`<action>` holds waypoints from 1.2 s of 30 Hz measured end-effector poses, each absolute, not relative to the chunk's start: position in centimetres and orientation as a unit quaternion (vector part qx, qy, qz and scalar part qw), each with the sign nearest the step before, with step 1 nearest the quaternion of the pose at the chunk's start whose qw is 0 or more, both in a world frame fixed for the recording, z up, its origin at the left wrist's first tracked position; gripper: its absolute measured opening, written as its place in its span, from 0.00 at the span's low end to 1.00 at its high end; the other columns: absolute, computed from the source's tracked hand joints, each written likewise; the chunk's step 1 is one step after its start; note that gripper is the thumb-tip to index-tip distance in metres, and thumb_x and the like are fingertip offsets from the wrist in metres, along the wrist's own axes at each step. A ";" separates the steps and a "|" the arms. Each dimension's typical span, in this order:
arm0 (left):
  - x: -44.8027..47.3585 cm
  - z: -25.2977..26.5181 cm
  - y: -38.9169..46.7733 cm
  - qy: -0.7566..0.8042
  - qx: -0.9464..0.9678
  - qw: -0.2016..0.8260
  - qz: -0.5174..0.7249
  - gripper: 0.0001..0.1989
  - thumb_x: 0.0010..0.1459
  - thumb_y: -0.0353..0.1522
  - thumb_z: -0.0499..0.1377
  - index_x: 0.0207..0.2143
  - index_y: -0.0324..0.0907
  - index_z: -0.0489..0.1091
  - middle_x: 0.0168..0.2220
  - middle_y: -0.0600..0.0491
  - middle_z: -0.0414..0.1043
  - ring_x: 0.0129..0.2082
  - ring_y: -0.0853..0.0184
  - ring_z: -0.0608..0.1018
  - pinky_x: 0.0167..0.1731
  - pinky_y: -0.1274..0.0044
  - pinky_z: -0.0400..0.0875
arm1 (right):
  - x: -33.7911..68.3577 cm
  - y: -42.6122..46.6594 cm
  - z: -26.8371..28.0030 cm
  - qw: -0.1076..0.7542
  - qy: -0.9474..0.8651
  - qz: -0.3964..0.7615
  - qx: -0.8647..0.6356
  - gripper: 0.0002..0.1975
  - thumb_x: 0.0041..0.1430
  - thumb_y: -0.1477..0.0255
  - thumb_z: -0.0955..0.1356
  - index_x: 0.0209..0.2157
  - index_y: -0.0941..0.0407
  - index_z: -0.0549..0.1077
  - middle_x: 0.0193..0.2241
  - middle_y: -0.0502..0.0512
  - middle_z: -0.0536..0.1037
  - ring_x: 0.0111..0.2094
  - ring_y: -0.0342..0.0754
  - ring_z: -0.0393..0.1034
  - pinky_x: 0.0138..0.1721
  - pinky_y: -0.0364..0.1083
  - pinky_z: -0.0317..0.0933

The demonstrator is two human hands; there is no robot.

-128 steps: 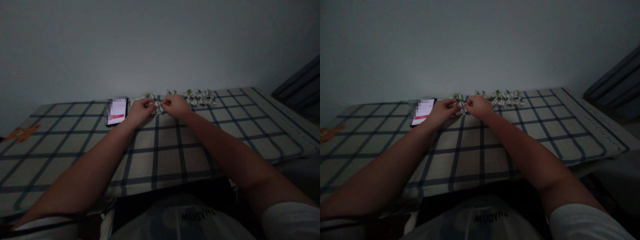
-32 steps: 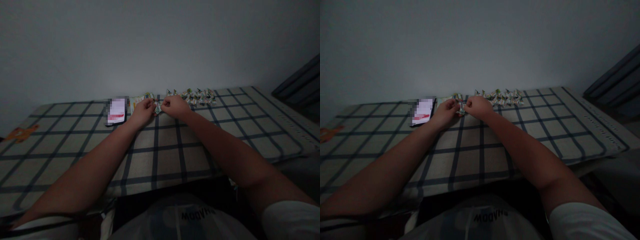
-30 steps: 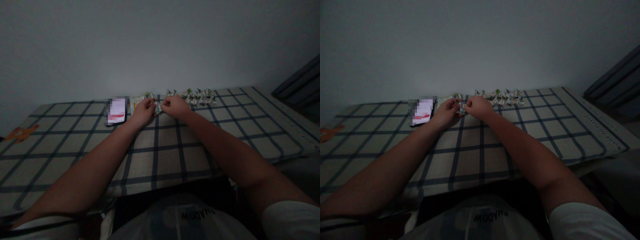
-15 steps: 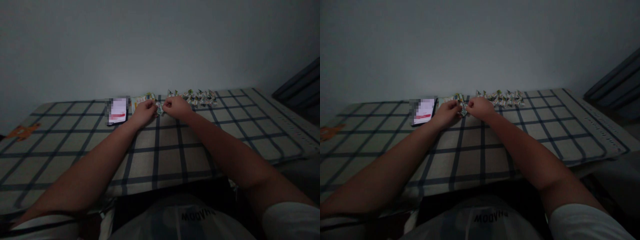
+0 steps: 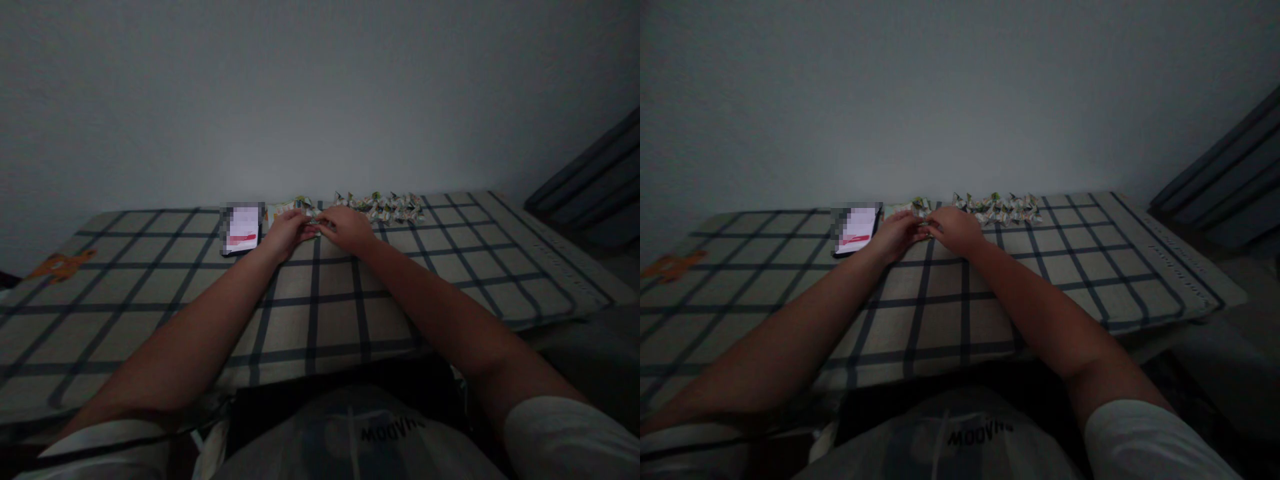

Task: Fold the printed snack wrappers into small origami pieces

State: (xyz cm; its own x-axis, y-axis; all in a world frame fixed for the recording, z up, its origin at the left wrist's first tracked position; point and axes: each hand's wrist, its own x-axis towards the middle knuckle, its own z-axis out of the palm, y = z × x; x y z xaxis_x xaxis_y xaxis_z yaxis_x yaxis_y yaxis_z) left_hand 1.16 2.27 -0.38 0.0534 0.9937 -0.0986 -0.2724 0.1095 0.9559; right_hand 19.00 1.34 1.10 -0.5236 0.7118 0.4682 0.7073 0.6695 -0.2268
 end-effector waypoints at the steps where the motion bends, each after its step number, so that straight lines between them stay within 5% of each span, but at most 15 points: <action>1: 1.1 -0.4 2.3 0.431 0.414 0.604 0.527 0.05 0.55 0.25 0.61 0.33 0.39 0.68 0.29 0.53 0.76 0.26 0.72 0.79 0.28 0.82 0.76 | 19.0 1.2 1.3 0.271 -0.868 0.006 -0.416 0.13 0.69 0.67 0.65 0.45 0.57 0.79 0.44 0.57 0.82 0.47 0.51 0.71 0.44 0.46 0.57; 6: 1.1 -0.3 2.1 0.412 0.449 0.584 0.536 0.10 0.58 0.34 0.62 0.41 0.40 0.72 0.34 0.52 0.77 0.28 0.71 0.80 0.27 0.79 0.77 | 20.1 -0.1 3.1 0.281 -0.842 0.028 -0.461 0.13 0.68 0.64 0.65 0.44 0.56 0.80 0.41 0.55 0.82 0.42 0.49 0.72 0.41 0.45 0.56; 13: 1.7 -1.1 1.6 0.444 0.535 0.506 0.511 0.14 0.58 0.34 0.62 0.46 0.39 0.72 0.39 0.49 0.78 0.29 0.70 0.79 0.29 0.77 0.76 | 27.3 -2.9 3.4 0.271 -0.804 -0.002 -0.529 0.12 0.66 0.64 0.68 0.40 0.57 0.80 0.37 0.56 0.81 0.37 0.48 0.71 0.38 0.45 0.54; 20: 1.0 -1.8 1.4 0.439 0.795 0.186 0.375 0.21 0.64 0.44 0.56 0.49 0.40 0.77 0.47 0.43 0.80 0.46 0.57 0.80 0.43 0.69 0.76 | 33.9 -4.8 0.4 0.257 -0.760 -0.005 -0.597 0.12 0.65 0.64 0.67 0.40 0.57 0.80 0.38 0.58 0.82 0.39 0.50 0.73 0.37 0.45 0.57; 36: 0.0 -2.1 2.3 0.468 0.804 0.087 0.357 0.20 0.62 0.40 0.54 0.50 0.39 0.76 0.46 0.44 0.77 0.48 0.56 0.77 0.47 0.67 0.74 | 37.6 -6.2 -0.8 0.207 -0.638 -0.055 -0.740 0.14 0.65 0.66 0.65 0.45 0.54 0.80 0.44 0.61 0.82 0.45 0.56 0.74 0.36 0.48 0.58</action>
